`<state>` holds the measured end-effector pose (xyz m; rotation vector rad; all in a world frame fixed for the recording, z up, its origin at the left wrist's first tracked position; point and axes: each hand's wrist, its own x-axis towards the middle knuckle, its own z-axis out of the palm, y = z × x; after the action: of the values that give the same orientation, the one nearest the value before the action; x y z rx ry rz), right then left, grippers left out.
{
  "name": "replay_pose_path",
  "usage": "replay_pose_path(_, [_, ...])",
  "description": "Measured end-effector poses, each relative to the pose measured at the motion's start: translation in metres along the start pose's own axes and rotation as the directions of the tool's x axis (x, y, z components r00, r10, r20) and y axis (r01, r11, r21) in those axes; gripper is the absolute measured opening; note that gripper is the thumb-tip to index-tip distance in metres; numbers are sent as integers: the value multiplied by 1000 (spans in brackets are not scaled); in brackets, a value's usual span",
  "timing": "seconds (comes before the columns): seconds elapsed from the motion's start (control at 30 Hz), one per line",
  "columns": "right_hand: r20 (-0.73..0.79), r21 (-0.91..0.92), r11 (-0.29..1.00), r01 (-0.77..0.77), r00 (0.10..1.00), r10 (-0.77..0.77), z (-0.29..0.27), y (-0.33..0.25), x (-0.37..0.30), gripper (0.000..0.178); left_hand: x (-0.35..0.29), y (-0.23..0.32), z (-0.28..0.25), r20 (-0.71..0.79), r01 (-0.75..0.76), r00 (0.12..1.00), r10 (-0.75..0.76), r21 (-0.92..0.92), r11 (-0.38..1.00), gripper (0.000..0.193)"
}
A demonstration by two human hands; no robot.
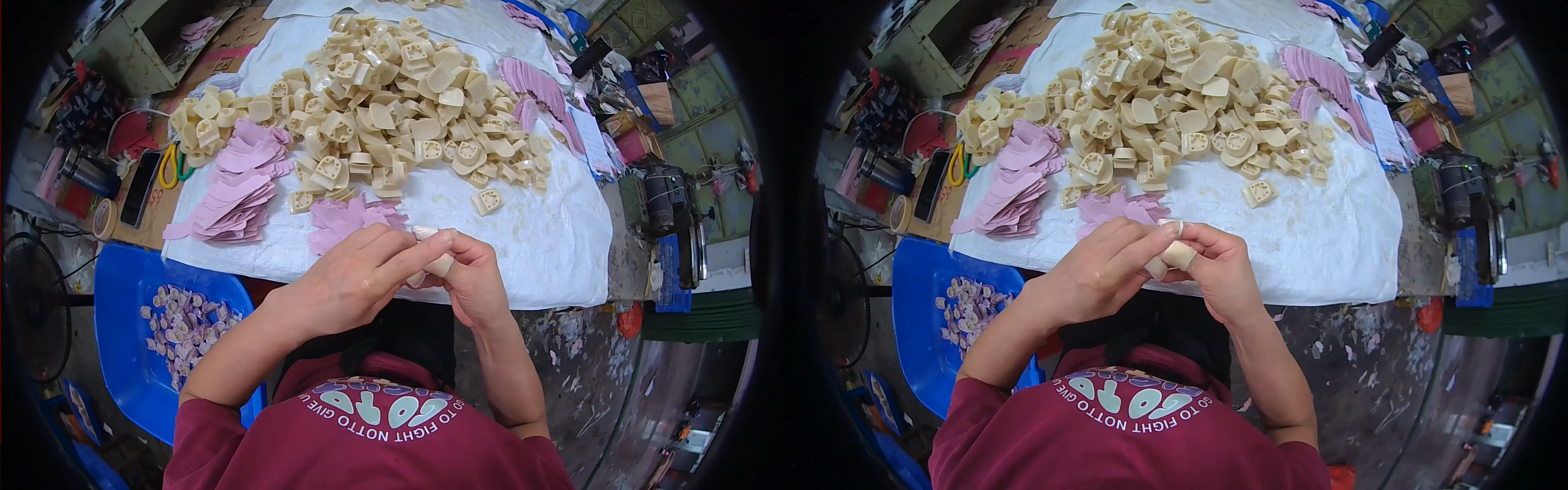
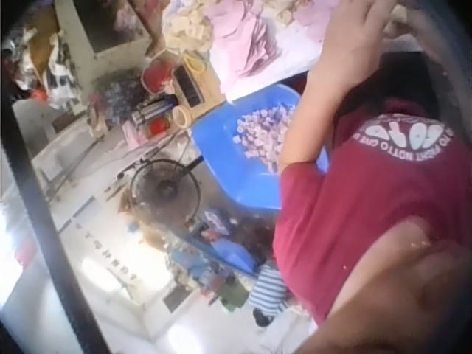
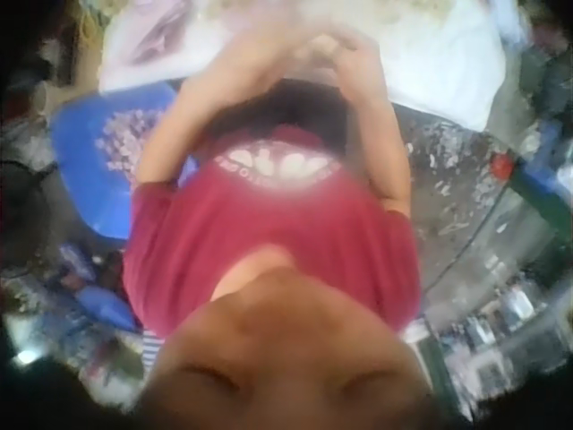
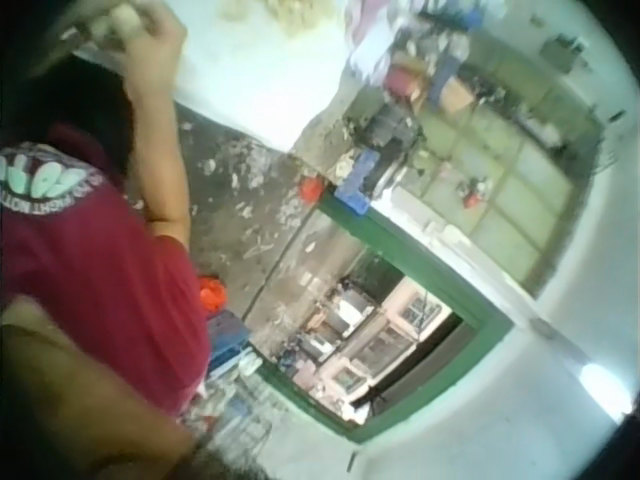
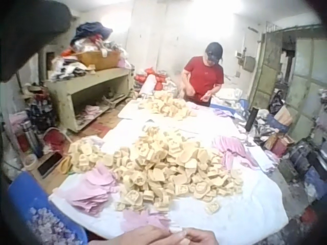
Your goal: The person repeatedly picks up small beige plastic components and pink foam pieces from a table. They insert the foam into the plastic parts and place the assembled units into a blue bin.
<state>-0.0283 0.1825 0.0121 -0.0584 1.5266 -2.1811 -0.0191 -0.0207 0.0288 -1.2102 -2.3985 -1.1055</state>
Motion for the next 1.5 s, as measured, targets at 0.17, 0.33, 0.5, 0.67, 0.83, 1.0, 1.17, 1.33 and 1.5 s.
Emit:
replay_pose_path(0.17, [-30, -121, 986, 116, 992, -120, 9, -2, -9, 14, -5, 3, -11, -16, 187, 982, -187, -3, 982, 64])
replay_pose_path(0.33, [24, -167, 961, 222, 975, -221, 2, 0, -14, 16, 2, 9, -19, 39, 182, 982, -183, 24, 983, 46])
replay_pose_path(0.5, [11, -75, 975, 208, 978, -208, 2, -3, -4, 16, 2, 4, -5, -86, 281, 950, -300, -182, 942, 39])
replay_pose_path(0.67, [-41, -100, 954, 282, 957, -287, 8, 4, -4, 16, 4, 6, 5, -193, 209, 959, -206, 0, 978, 38])
replay_pose_path(0.83, [-98, -82, 971, 224, 968, -231, 11, -4, -1, 17, 5, 5, 22, -271, 330, 893, -361, -151, 932, 37])
replay_pose_path(1.0, [-119, -87, 958, 274, 952, -283, 9, 2, -2, 18, 7, 12, 33, -363, 348, 876, -319, 13, 938, 37])
replay_pose_path(1.17, [-170, 126, 982, 143, 978, -120, 16, -5, 1, 20, 14, 14, 42, -401, 441, 763, -508, -251, 861, 35])
replay_pose_path(1.33, [-214, 41, 967, 250, 948, -236, 13, 14, 2, 21, 12, 13, 47, -442, 455, 772, -456, -115, 883, 35])
replay_pose_path(1.5, [-196, 135, 977, 168, 971, -140, 21, 2, 6, 24, 14, 14, 41, -372, 561, 678, -633, -295, 774, 36])
